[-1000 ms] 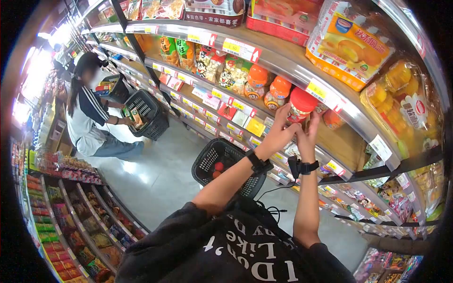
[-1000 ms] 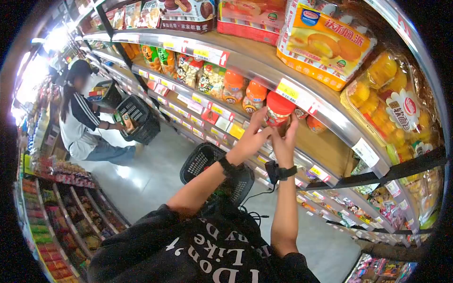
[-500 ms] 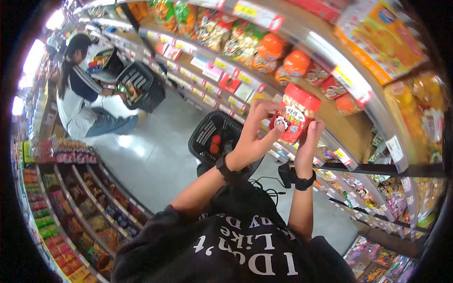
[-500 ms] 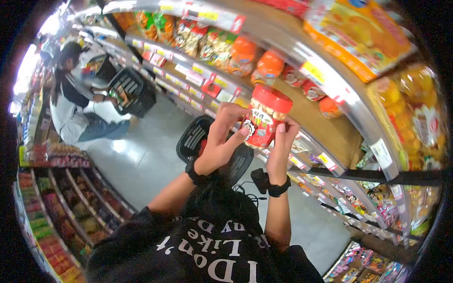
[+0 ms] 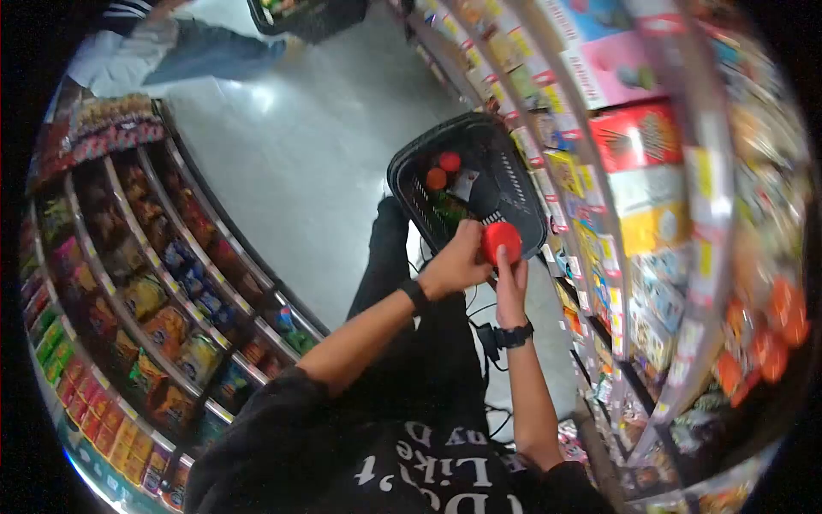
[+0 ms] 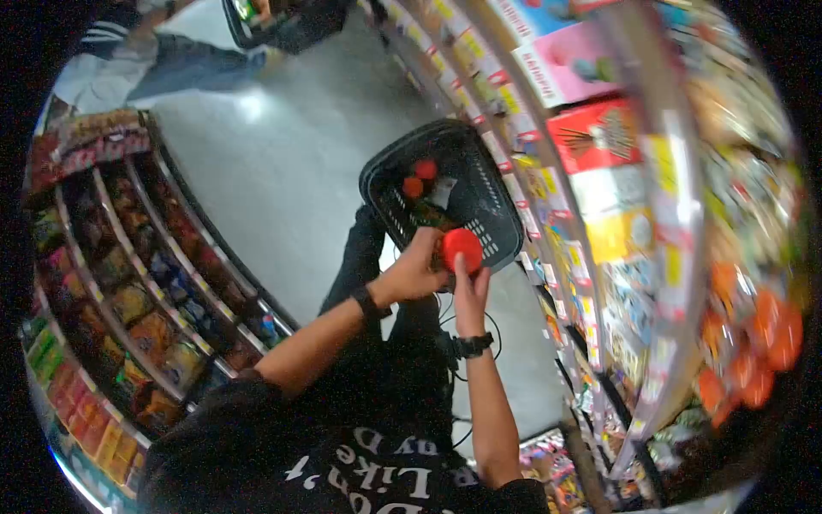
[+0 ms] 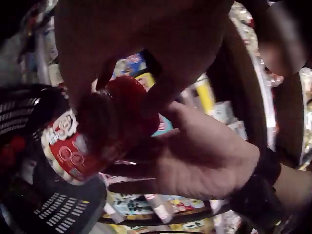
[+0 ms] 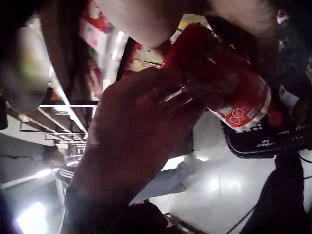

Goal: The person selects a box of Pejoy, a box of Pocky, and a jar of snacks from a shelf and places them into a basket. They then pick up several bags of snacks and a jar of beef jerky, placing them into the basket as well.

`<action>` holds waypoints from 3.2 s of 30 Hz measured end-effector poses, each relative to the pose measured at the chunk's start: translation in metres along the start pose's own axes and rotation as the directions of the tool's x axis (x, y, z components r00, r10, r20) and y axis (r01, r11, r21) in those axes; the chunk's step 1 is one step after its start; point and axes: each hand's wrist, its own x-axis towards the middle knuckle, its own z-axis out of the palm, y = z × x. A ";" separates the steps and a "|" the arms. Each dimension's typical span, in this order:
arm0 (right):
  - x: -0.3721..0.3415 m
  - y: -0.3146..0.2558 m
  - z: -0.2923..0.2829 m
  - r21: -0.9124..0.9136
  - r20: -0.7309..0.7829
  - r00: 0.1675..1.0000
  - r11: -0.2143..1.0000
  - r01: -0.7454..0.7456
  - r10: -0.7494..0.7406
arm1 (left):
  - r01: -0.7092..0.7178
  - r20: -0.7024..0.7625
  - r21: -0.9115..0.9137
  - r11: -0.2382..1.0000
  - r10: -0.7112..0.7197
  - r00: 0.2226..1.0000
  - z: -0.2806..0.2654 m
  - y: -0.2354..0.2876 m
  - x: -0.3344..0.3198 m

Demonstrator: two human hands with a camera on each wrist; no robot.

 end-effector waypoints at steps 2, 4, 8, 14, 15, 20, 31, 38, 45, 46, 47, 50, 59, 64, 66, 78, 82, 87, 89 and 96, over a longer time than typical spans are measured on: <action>0.047 0.051 0.005 -0.065 -0.002 0.998 0.996 -0.059 0.059 | 0.246 0.107 -0.003 0.969 -0.245 0.964 0.000 -0.056 0.025; 0.097 0.087 0.008 -0.088 -0.011 0.997 0.993 -0.080 0.079 | 0.298 0.049 -0.139 0.945 -0.294 0.955 0.018 -0.107 0.046; 0.219 0.191 -0.015 -0.184 0.105 0.990 0.980 -0.074 0.094 | 0.379 -0.019 -0.327 0.866 -0.407 0.913 0.092 -0.267 0.087; 0.370 0.327 -0.054 -0.103 -0.032 0.954 0.948 -0.300 0.299 | 0.455 0.118 -0.612 0.647 -0.494 0.861 0.145 -0.380 0.174; 0.403 0.370 -0.072 -0.119 -0.119 0.963 0.959 -0.256 0.242 | 0.431 0.102 -0.546 0.718 -0.453 0.885 0.159 -0.409 0.187; 0.448 0.370 -0.076 -0.007 -0.044 0.943 0.944 -0.330 0.330 | 0.320 -0.034 -0.628 0.710 -0.436 0.899 0.229 -0.487 0.220; 0.463 0.374 -0.072 -0.165 -0.096 0.929 0.915 -0.369 0.357 | 0.559 -0.046 0.003 0.829 -0.558 0.829 0.213 -0.552 0.248; 0.401 0.414 -0.082 -0.360 -0.181 0.800 0.719 -0.595 0.572 | 0.441 0.086 -0.744 0.501 -0.584 0.807 0.206 -0.662 0.154; 0.424 0.478 -0.052 -0.908 0.404 0.910 0.163 0.385 0.098 | 0.395 -0.052 0.572 0.719 -0.449 0.892 0.277 -0.749 0.156; 0.420 0.466 -0.036 -0.896 0.431 0.894 -0.059 0.440 0.121 | 0.397 -0.037 0.591 0.702 -0.469 0.883 0.281 -0.751 0.162; 0.421 0.477 -0.033 -0.913 0.399 0.912 -0.048 0.405 0.100 | 0.410 -0.038 0.581 0.703 -0.480 0.876 0.276 -0.741 0.170; 0.425 0.513 -0.046 -0.938 0.339 0.940 -0.064 0.341 0.044 | 0.519 -0.103 0.365 0.773 -0.521 0.847 0.256 -0.680 0.168; 0.311 0.347 -0.044 -0.662 0.462 0.884 0.638 0.393 -0.066 | 0.528 -0.127 -0.457 0.716 -0.640 0.758 0.185 -0.471 0.114; 0.222 0.200 -0.015 -0.675 0.425 0.895 0.612 0.412 -0.133 | 0.580 -0.013 -0.618 0.531 -0.744 0.668 0.097 -0.255 0.096; 0.189 0.143 -0.005 -0.649 0.411 0.903 0.657 0.384 -0.121 | 0.463 -0.139 -0.562 0.685 -0.630 0.764 0.083 -0.218 0.078; 0.089 -0.076 0.058 -0.082 0.341 0.712 0.735 0.673 -0.613 | -0.250 -0.331 -0.254 0.934 0.159 0.930 -0.072 0.031 0.068; 0.096 -0.125 0.086 0.027 0.335 0.647 0.693 0.720 -0.685 | -0.298 -0.362 -0.299 0.906 0.182 0.914 -0.110 0.062 0.089; 0.112 -0.132 0.117 0.054 0.293 0.687 0.729 0.683 -0.665 | -0.269 -0.367 -0.213 0.939 0.178 0.913 -0.132 0.048 0.113; 0.128 -0.110 0.123 0.036 0.262 0.743 0.775 0.630 -0.616 | -0.220 -0.369 -0.285 0.933 0.105 0.923 -0.131 0.031 0.122; 0.167 -0.063 0.139 -0.145 0.294 0.872 0.884 0.445 -0.391 | -0.038 -0.283 -0.352 0.935 -0.068 0.957 -0.143 -0.044 0.149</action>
